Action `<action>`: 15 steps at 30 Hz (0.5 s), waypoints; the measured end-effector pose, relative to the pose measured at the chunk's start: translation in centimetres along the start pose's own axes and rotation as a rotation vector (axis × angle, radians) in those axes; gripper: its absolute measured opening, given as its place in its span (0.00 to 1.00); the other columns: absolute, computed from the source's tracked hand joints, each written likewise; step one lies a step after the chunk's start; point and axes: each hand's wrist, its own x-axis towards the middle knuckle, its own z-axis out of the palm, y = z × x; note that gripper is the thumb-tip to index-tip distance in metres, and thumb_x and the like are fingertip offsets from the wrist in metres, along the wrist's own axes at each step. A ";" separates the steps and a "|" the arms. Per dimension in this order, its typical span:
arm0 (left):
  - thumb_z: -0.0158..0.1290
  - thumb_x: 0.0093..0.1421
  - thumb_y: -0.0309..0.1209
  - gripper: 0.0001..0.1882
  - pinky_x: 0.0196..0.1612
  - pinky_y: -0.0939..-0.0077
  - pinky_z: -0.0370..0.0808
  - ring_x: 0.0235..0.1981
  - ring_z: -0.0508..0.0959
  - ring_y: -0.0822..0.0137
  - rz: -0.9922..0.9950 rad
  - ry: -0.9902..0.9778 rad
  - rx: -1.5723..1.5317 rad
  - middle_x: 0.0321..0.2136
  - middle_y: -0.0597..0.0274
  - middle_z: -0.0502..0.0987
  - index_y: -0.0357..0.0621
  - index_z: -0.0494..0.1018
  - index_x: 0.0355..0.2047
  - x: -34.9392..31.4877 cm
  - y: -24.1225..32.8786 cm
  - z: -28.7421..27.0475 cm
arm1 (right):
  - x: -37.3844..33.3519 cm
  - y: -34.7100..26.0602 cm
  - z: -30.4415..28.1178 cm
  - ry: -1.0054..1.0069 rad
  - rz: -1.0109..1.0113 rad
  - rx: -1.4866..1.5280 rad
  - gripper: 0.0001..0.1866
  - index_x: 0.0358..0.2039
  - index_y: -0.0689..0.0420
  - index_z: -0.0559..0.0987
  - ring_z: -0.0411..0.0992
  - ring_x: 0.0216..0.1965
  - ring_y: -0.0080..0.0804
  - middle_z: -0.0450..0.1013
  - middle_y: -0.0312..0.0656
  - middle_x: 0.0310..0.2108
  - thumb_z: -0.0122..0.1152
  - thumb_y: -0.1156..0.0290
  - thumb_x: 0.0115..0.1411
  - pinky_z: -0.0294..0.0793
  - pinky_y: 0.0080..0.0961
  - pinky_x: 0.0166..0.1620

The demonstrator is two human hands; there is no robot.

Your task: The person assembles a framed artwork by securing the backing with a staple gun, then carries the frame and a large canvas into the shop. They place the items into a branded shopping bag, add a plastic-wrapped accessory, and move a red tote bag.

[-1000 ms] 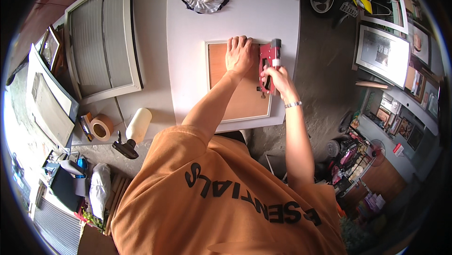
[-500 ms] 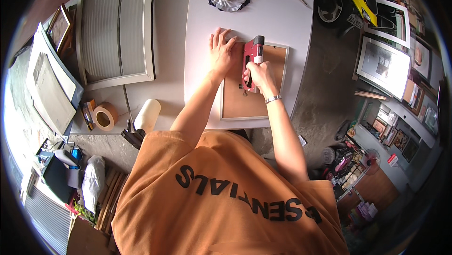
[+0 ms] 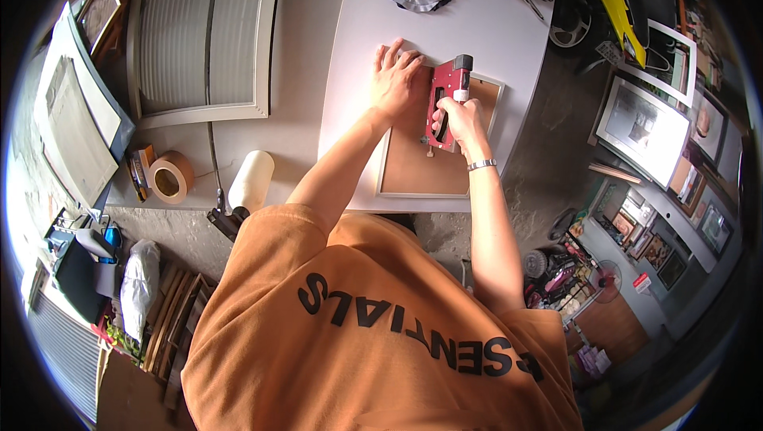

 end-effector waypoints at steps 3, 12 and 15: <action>0.51 0.61 0.32 0.17 0.73 0.48 0.45 0.70 0.58 0.58 -0.002 0.000 -0.015 0.54 0.72 0.74 0.56 0.77 0.51 -0.2 -0.3 0.4 | 0.3 -0.3 0.0 -0.004 0.000 0.002 0.10 0.24 0.67 0.78 0.72 0.15 0.28 0.74 0.43 0.17 0.56 0.72 0.56 0.73 0.27 0.19; 0.54 0.63 0.34 0.17 0.73 0.48 0.47 0.71 0.58 0.56 -0.029 0.003 -0.023 0.59 0.66 0.72 0.54 0.77 0.52 0.5 -0.3 0.0 | -2.1 0.7 -0.9 -0.051 -0.010 -0.029 0.13 0.32 0.64 0.79 0.76 0.22 0.27 0.77 0.42 0.23 0.58 0.65 0.60 0.74 0.26 0.24; 0.57 0.61 0.33 0.27 0.73 0.47 0.46 0.72 0.55 0.51 -0.178 0.152 -0.120 0.67 0.57 0.62 0.51 0.69 0.61 -2.1 0.9 -0.9 | -5.2 2.1 -4.2 -0.188 -0.011 0.064 0.14 0.44 0.62 0.78 0.80 0.32 0.27 0.80 0.41 0.32 0.54 0.66 0.64 0.76 0.23 0.33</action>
